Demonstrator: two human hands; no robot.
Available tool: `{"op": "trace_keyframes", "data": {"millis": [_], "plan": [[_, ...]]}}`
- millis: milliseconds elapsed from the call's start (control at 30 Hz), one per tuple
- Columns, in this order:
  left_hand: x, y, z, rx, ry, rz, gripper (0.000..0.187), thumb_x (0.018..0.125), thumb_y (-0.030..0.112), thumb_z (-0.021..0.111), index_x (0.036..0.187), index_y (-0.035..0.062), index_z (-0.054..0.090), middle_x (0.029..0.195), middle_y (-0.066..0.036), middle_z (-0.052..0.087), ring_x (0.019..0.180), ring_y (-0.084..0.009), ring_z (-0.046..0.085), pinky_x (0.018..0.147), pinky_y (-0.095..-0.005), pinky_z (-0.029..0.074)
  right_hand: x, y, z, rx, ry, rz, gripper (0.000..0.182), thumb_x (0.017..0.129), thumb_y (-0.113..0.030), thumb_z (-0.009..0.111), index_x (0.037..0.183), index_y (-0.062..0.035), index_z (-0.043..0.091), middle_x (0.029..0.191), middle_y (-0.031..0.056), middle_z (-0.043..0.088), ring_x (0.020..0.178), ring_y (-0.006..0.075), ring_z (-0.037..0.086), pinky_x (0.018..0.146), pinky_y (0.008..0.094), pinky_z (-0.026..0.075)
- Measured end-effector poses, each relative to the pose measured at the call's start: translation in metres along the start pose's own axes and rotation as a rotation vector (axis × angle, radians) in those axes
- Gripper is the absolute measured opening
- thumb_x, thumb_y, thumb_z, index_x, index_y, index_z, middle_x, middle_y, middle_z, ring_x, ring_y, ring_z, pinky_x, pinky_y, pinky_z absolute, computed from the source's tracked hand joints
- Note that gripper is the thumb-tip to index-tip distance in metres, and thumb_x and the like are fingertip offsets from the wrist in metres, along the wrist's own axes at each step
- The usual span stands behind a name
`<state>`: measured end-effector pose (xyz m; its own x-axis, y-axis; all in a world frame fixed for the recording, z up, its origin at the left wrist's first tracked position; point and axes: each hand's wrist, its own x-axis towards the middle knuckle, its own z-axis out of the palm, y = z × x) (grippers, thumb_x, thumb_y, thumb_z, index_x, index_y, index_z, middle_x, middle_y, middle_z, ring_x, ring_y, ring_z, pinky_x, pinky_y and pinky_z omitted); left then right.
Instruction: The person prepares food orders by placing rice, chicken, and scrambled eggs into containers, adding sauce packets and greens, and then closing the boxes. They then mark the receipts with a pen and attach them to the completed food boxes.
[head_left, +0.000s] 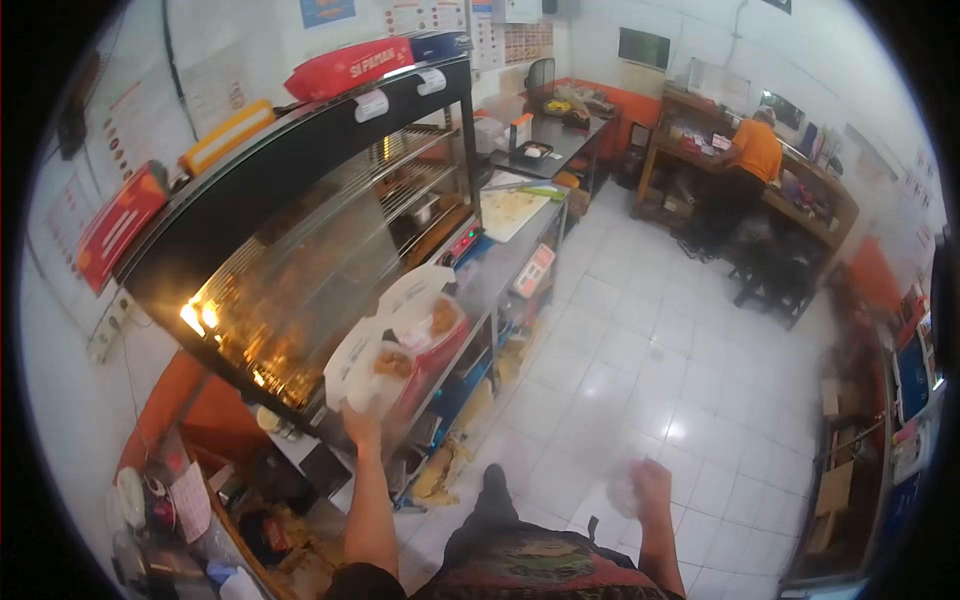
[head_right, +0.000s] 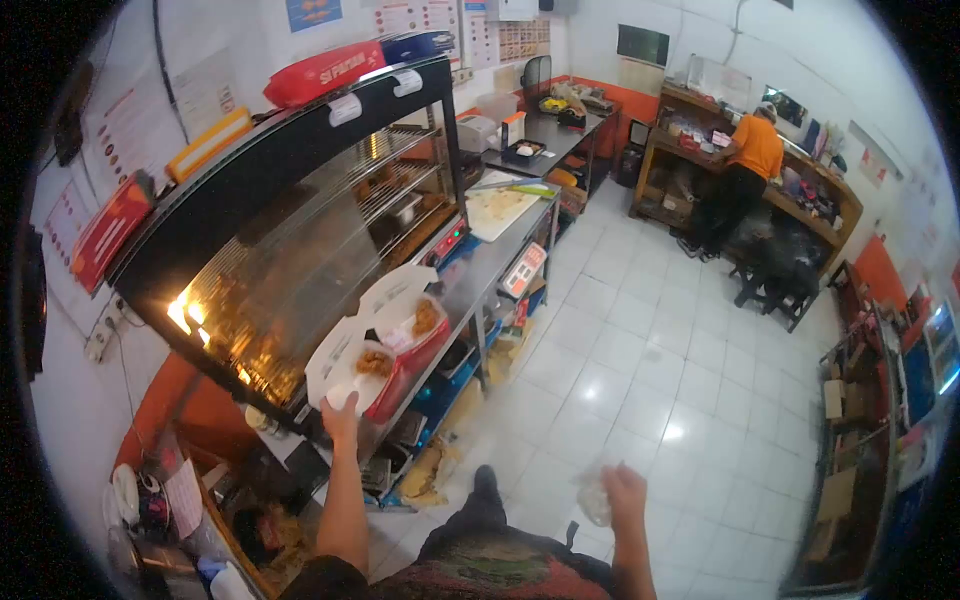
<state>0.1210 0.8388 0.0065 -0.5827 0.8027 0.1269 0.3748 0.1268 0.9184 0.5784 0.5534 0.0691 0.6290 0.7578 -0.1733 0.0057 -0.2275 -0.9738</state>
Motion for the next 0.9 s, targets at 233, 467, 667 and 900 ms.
{"op": "trace_keyframes", "data": {"millis": [233, 467, 667, 900], "plan": [[0.028, 0.018, 0.072, 0.839, 0.174, -0.136, 0.071, 0.070, 0.050, 0.072, 0.114, -0.0049, 0.061, 0.118, -0.018, 0.062, 0.115, -0.0354, 0.046, 0.097, -0.0432, 0.033, 0.110, -0.040, 0.070, -0.024, -0.119, 0.045, 0.025, 0.090, -0.022, 0.066, 0.081, 0.0010, 0.067, 0.069, -0.0017, 0.057, 0.060, 0.0069, 0.048, 0.053, 0.0252, 0.037], [0.048, -0.040, 0.103, 1.026, 0.261, 0.033, 0.063, 0.082, 0.049, 0.065, 0.110, -0.0071, 0.061, 0.114, -0.022, 0.060, 0.113, -0.0412, 0.046, 0.099, -0.0513, 0.031, 0.250, -0.091, 0.161, -0.101, -0.330, 0.033, 0.022, 0.090, -0.021, 0.067, 0.090, 0.0015, 0.068, 0.073, -0.0012, 0.061, 0.063, 0.0066, 0.051, 0.055, 0.0237, 0.039], [0.050, -0.003, 0.100, 1.022, 0.314, 0.002, 0.048, 0.088, 0.039, 0.059, 0.111, -0.0026, 0.061, 0.112, -0.020, 0.056, 0.109, -0.0399, 0.047, 0.096, -0.0522, 0.033, 0.329, -0.129, 0.235, 0.016, -0.576, -0.061, 0.033, 0.089, -0.009, 0.065, 0.119, 0.0036, 0.060, 0.089, 0.0050, 0.068, 0.071, 0.0088, 0.058, 0.061, 0.0229, 0.044], [0.042, 0.133, 0.139, 0.335, 0.155, 0.173, 0.021, 0.090, 0.020, 0.063, 0.102, 0.0033, 0.064, 0.095, -0.011, 0.065, 0.088, -0.0290, 0.059, 0.086, -0.0415, 0.043, 0.383, -0.160, 0.318, 0.055, -1.164, -0.106, 0.048, 0.091, -0.004, 0.062, 0.137, 0.0002, 0.049, 0.111, 0.0084, 0.067, 0.094, 0.0130, 0.063, 0.081, 0.0263, 0.051]]}}
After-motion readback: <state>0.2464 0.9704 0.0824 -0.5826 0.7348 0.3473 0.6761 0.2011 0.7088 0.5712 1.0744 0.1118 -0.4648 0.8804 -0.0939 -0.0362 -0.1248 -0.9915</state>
